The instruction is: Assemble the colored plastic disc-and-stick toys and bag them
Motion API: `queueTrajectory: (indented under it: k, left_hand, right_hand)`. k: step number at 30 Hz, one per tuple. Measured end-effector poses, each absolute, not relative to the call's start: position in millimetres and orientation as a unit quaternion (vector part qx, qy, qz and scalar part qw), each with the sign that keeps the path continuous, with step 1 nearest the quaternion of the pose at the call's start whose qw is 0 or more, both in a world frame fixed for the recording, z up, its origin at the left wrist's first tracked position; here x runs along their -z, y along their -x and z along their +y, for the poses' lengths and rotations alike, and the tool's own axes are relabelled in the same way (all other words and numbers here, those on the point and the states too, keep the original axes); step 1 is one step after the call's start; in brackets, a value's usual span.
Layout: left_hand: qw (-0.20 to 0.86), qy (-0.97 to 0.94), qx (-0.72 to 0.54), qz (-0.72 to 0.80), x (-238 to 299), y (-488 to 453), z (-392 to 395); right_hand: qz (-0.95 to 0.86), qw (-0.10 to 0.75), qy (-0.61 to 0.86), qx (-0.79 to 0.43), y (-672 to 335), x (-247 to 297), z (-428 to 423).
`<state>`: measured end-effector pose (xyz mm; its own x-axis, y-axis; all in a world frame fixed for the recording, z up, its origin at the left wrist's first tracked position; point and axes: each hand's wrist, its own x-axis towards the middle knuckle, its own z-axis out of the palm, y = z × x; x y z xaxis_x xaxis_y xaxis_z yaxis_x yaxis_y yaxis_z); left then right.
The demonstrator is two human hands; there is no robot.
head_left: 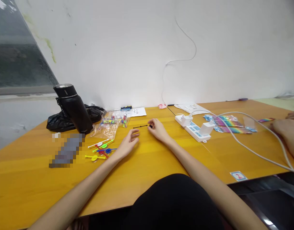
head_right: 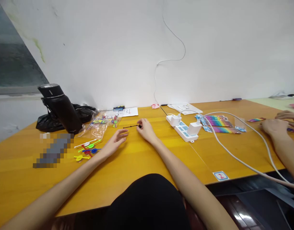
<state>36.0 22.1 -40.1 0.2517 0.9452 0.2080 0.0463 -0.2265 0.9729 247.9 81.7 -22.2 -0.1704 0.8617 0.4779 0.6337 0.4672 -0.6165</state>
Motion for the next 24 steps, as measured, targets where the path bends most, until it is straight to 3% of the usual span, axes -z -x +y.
queueTrajectory:
  k: [3,8,13,20,24]
  left_hand:
    - [0.541,-0.551,-0.496,0.397,39.1,-35.2,24.5]
    - [0.572,-0.551,-0.492,0.356,33.4,-33.1,21.8]
    - [0.61,-0.523,-0.486,0.344,39.2,-31.6,26.8]
    - [0.604,-0.532,-0.486,0.34,40.0,-31.5,27.8]
    - [0.601,-0.527,-0.487,0.351,37.5,-32.5,26.3]
  right_hand:
    - [-0.782,0.456,0.362,-0.223,-218.1,19.6,67.2]
    - [-0.816,0.426,0.286,-0.266,-197.4,13.0,45.9]
    - [-0.803,0.434,0.368,-0.178,-207.1,17.2,54.0]
    - [-0.858,0.276,0.43,-0.05,-218.3,37.5,70.3]
    - [-0.856,0.274,0.438,-0.02,-219.0,35.5,70.6]
